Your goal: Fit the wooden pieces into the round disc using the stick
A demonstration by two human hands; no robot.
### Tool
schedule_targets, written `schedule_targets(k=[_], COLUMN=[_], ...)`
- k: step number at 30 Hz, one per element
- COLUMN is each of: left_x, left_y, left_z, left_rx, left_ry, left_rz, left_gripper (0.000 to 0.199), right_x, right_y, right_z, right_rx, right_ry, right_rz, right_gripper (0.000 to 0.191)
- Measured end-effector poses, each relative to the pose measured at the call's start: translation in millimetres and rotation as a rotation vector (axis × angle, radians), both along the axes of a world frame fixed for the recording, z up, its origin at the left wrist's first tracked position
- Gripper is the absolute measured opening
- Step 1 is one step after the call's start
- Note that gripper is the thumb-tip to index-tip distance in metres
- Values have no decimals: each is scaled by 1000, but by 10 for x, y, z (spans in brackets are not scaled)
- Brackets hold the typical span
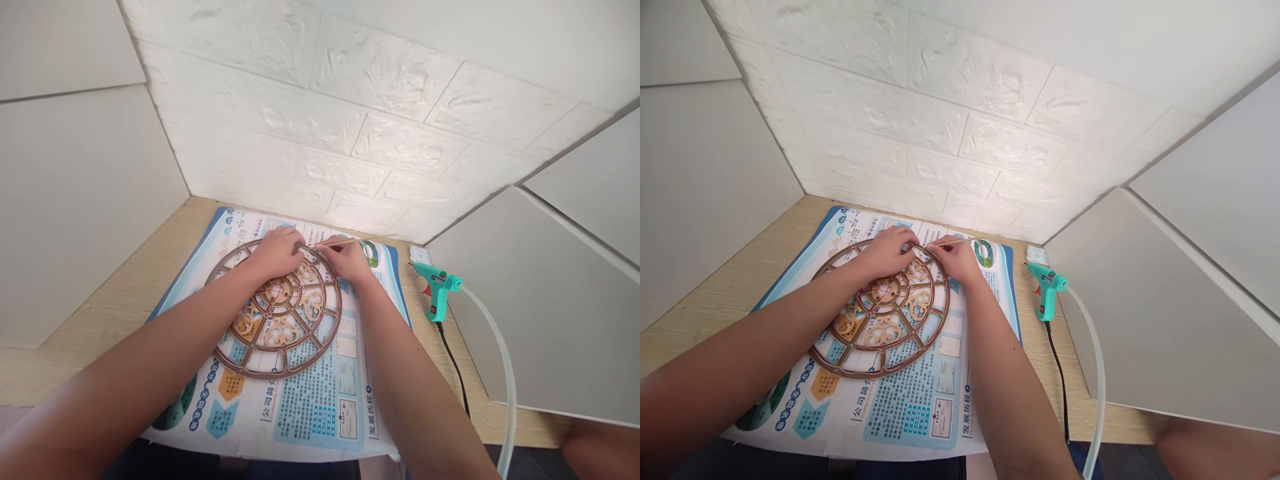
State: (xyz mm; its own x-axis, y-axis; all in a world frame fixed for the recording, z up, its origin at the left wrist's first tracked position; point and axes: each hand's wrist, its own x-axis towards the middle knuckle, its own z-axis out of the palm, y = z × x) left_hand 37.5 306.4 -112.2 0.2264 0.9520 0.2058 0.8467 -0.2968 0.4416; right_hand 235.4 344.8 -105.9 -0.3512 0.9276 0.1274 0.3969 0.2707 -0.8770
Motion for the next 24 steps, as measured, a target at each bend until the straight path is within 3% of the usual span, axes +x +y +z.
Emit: schedule_targets(k=[5,8,14,24], left_x=[-2,8,15,4], left_y=[-19,-38,-47,-29], left_z=[-12,-2,22,-1], left_rx=[80,131,133,199], left_ry=[-48,-66,-110,-176], left_rz=[-69,-119,-153,-75], left_gripper=[35,30,24,16], right_x=[25,45,50,31], right_y=[-14,-2,2,-34], right_z=[60,62,71,140], right_rx=[-43,-59,-58,-111], right_ry=[10,30,41,83], right_rz=[-17,0,45,75], right_gripper=[58,64,60,48])
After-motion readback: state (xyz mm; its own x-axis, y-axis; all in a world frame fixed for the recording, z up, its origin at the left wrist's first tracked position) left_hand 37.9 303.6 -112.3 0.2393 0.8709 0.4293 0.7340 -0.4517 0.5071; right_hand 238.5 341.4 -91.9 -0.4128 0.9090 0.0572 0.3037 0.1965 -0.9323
